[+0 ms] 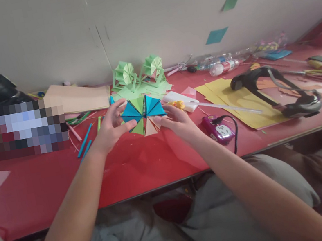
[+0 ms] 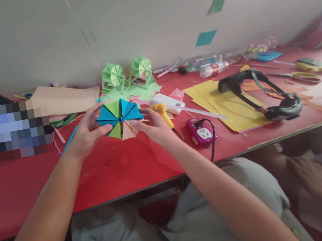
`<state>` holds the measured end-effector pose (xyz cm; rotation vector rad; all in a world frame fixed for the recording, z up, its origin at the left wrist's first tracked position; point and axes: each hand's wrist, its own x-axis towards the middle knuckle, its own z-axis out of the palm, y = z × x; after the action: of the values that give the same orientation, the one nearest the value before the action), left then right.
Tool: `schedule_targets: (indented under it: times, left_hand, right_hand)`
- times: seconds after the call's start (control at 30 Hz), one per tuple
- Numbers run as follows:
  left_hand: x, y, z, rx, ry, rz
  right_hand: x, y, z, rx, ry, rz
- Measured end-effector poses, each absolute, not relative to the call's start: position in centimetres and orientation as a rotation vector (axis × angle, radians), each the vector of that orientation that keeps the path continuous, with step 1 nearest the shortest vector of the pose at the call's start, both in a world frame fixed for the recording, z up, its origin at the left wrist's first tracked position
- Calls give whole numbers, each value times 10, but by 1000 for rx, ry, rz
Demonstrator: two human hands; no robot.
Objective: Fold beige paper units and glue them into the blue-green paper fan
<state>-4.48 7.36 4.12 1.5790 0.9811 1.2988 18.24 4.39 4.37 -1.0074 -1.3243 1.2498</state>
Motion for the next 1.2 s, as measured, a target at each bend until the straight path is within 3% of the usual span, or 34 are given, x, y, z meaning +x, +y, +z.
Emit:
schedule_targets:
  times: [0.33,0.57,1.2]
  left_hand:
    - [-41,72,45,1531,976,1327]
    - [-35,72,45,1324,1071,1360]
    - [-45,78,38,1257,1086,1210]
  right_hand:
    - [183,43,46,-1065,-1301,1292]
    - [182,45,39,-1096,-1341,1102]
    - [178,50,36,-1005,-1236,1404]
